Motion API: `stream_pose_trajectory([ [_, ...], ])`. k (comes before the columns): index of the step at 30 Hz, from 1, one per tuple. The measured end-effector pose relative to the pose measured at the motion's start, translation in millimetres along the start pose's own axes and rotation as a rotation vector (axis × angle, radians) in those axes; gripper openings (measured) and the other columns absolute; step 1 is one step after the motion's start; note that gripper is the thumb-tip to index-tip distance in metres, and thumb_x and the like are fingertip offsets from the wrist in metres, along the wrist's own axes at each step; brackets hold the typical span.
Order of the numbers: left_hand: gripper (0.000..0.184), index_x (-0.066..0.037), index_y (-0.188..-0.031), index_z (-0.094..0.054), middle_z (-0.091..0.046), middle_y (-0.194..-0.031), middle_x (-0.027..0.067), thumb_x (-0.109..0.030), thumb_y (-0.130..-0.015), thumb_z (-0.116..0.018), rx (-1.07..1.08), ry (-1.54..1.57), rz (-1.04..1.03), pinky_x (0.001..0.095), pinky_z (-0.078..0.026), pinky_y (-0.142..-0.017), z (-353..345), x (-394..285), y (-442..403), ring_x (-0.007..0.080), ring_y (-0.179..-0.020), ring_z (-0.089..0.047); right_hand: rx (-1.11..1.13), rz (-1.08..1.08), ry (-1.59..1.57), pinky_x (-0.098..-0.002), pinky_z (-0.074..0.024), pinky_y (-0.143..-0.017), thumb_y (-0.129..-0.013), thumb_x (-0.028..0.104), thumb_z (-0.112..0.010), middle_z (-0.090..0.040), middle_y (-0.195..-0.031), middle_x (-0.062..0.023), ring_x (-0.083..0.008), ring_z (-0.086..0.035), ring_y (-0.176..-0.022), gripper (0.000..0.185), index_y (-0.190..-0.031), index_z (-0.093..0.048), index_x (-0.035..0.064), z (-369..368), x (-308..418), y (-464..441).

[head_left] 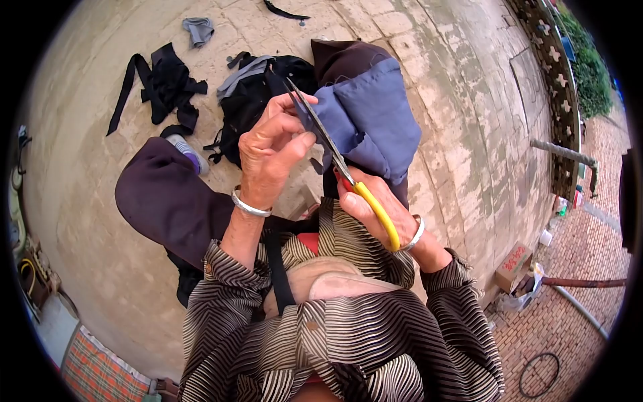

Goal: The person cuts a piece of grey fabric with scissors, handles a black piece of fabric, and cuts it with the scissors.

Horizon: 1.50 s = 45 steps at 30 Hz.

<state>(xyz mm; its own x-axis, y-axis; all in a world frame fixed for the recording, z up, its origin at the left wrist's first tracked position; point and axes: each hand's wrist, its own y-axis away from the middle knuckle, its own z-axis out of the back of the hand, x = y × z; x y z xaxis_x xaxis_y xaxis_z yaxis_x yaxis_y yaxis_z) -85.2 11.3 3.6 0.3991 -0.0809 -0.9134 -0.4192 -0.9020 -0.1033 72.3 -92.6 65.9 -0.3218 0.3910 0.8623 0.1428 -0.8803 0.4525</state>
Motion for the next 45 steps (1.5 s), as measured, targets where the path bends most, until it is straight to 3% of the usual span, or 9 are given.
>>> stream_pose_trajectory([
  [2,0.005,-0.001,-0.075,-0.058,-0.052,-0.122,0.0187,0.003,-0.077,-0.061,0.002,0.026,0.001,0.0333,-0.038,-0.096,-1.2,-0.9,0.7,0.0188,-0.11,-0.048,-0.034,-0.036,-0.011,-0.0316,-0.0381,-0.063,-0.088,0.048,-0.05,-0.042,-0.073,-0.0072,-0.0157,-0.039,-0.068,0.049,-0.087,-0.048,-0.0009,-1.0,0.0,-0.8],
  [4,0.005,-0.001,-0.075,-0.058,-0.052,-0.122,0.0184,0.003,-0.077,-0.06,0.005,0.024,0.006,0.0333,-0.039,-0.096,-1.2,-0.9,1.0,0.0186,-0.109,-0.048,-0.061,-0.045,0.091,-0.0378,-0.0463,-0.061,-0.09,0.051,-0.055,-0.054,-0.063,-0.0161,-0.028,-0.056,-0.06,0.057,-0.083,-0.051,-0.0057,0.0,1.5,-1.9],
  [17,0.005,0.0,-0.078,-0.059,-0.053,-0.122,0.0186,0.005,-0.076,-0.058,0.045,-0.02,0.006,0.0303,-0.043,-0.09,1.2,-0.4,0.8,0.0172,-0.107,-0.05,0.0,0.128,0.04,-0.0376,-0.0464,-0.061,-0.088,0.047,-0.061,-0.053,-0.067,-0.0166,-0.0278,-0.058,-0.062,0.059,-0.097,-0.046,-0.0087,4.3,-3.3,-3.4],
  [25,0.008,0.002,-0.079,-0.06,-0.053,-0.119,0.0159,0.008,-0.075,-0.058,0.068,0.019,0.02,0.0301,-0.044,-0.088,0.0,-1.2,2.0,0.0169,-0.105,-0.051,-0.047,-0.103,0.072,-0.0385,-0.0453,-0.06,-0.088,0.04,-0.061,-0.053,-0.064,-0.0173,-0.0291,-0.055,-0.059,0.046,-0.086,-0.053,-0.0058,3.4,5.6,-3.7],
  [29,0.011,0.003,-0.08,-0.062,-0.055,-0.116,0.0146,0.012,-0.074,-0.058,0.06,0.058,0.019,0.0314,-0.044,-0.089,0.2,-1.2,1.5,0.0187,-0.107,-0.051,-0.021,-0.052,0.084,-0.038,-0.0459,-0.061,-0.089,0.044,-0.061,-0.055,-0.066,-0.0173,-0.0278,-0.056,-0.061,0.051,-0.088,-0.051,-0.0063,7.4,4.2,-3.5],
  [31,0.011,0.003,-0.08,-0.062,-0.055,-0.115,0.0141,0.012,-0.074,-0.058,0.066,0.044,0.014,0.0312,-0.044,-0.089,1.6,0.6,1.0,0.0183,-0.107,-0.052,0.017,0.013,0.061,-0.0301,-0.0394,-0.062,-0.089,0.054,-0.053,-0.044,-0.073,-0.0064,-0.0148,-0.042,-0.068,0.055,-0.087,-0.049,-0.0007,6.9,2.3,-1.6],
  [34,0.012,0.003,-0.081,-0.062,-0.055,-0.113,0.0131,0.012,-0.073,-0.058,0.072,0.044,0.025,0.0305,-0.044,-0.089,-4.4,-2.0,2.4,0.0178,-0.106,-0.052,0.005,0.047,-0.009,-0.0299,-0.0387,-0.062,-0.089,0.055,-0.051,-0.043,-0.076,-0.0046,-0.0147,-0.041,-0.069,0.055,-0.087,-0.048,0.0003,5.2,5.0,-2.2],
  [38,0.013,0.002,-0.084,-0.063,-0.052,-0.117,0.0139,0.009,-0.076,-0.056,0.118,-0.027,0.001,0.0279,-0.045,-0.088,-0.4,4.1,3.0,0.0156,-0.104,-0.052,-0.017,0.081,-0.005,-0.0367,-0.0457,-0.063,-0.089,0.053,-0.057,-0.054,-0.069,-0.0179,-0.0259,-0.056,-0.065,0.06,-0.087,-0.048,-0.0065,7.2,2.1,-4.5],
  [45,0.009,0.003,-0.082,-0.062,-0.052,-0.116,0.0136,0.007,-0.075,-0.058,0.143,-0.048,-0.005,0.026,-0.046,-0.085,-2.3,5.1,2.3,0.0154,-0.104,-0.051,-0.101,-0.121,0.031,-0.037,-0.0388,-0.055,-0.092,0.046,-0.055,-0.04,-0.056,-0.0136,-0.0195,-0.038,-0.055,0.055,-0.072,-0.048,-0.0045,1.4,1.7,-5.5],
])
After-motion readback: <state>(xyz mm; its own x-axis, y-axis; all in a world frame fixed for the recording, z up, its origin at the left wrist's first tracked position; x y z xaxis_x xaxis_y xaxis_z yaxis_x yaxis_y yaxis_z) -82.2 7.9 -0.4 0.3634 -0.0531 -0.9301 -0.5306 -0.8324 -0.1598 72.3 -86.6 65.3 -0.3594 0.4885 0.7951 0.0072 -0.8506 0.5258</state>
